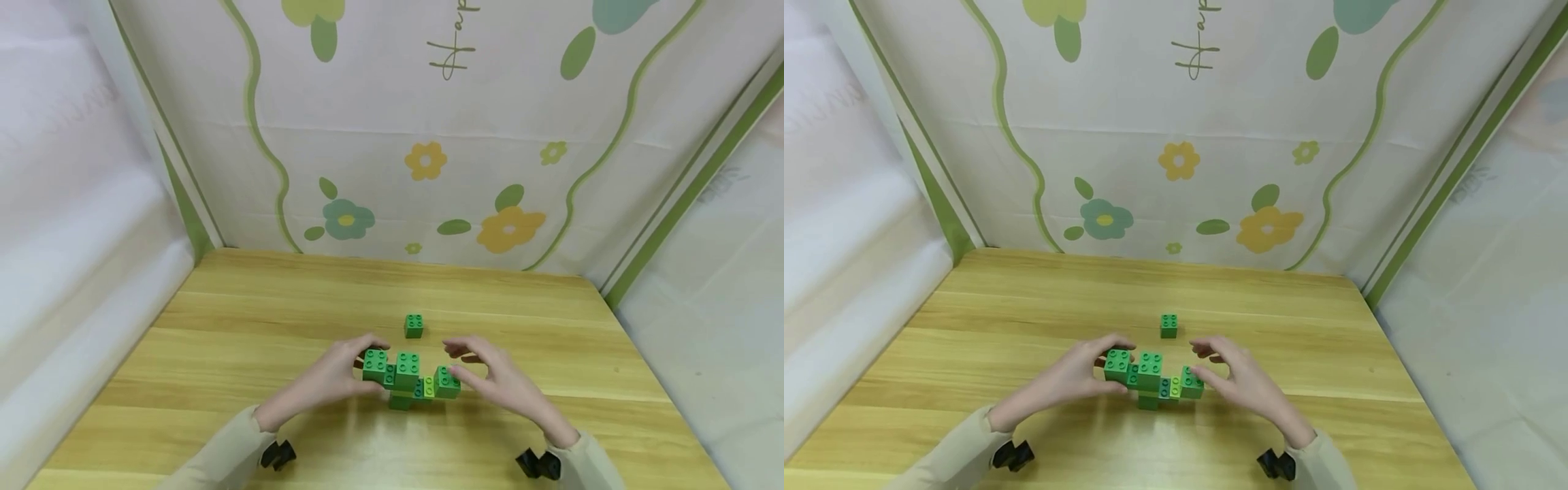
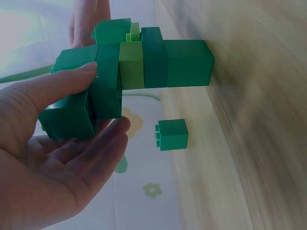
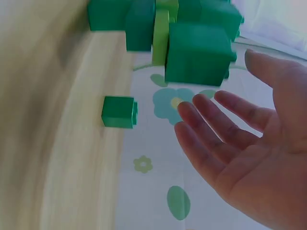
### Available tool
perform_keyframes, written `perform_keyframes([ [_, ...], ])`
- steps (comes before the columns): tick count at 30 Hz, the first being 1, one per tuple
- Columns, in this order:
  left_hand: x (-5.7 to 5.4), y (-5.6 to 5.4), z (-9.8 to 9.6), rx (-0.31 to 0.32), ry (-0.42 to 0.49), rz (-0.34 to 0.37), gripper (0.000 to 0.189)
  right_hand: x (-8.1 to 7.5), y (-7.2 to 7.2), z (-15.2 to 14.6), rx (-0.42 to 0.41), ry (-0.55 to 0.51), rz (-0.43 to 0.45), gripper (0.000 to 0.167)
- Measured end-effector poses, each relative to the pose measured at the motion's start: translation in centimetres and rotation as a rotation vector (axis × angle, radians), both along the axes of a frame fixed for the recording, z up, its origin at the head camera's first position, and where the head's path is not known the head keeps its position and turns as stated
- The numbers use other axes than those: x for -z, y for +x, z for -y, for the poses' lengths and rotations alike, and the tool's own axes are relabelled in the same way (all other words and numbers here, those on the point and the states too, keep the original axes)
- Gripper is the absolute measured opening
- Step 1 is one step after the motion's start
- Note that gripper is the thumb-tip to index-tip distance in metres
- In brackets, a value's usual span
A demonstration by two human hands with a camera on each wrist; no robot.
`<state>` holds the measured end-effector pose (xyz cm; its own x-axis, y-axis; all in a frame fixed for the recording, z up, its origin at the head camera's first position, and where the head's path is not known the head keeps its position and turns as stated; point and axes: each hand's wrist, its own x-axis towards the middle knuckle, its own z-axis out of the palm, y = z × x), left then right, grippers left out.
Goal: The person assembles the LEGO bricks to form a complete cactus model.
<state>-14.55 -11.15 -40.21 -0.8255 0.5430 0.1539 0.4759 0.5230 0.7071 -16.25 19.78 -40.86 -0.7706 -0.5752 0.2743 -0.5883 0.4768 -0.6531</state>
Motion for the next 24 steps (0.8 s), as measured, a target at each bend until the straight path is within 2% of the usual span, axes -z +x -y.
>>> perform_keyframes([
  [5, 0.2, 0.1, 0.0, -0.008, 0.006, 0.006, 0.06, -0.2, -3.1, -0.1, -0.021, -0.011, 0.041, 0.032],
  [13, 0.2, 0.2, 0.0, -0.007, 0.015, 0.048, 0.054, 1.1, -7.8, 0.3, 0.009, 0.013, 0.226, 0.036],
  [17, 0.2, 0.2, 0.1, -0.004, 0.019, 0.042, 0.051, 2.1, -9.3, 0.7, 0.019, 0.019, 0.271, 0.04],
  [24, 0.2, 0.1, 0.0, 0.004, 0.046, 0.075, 0.046, 3.6, -11.0, 1.3, 0.018, 0.034, 0.279, 0.043],
])
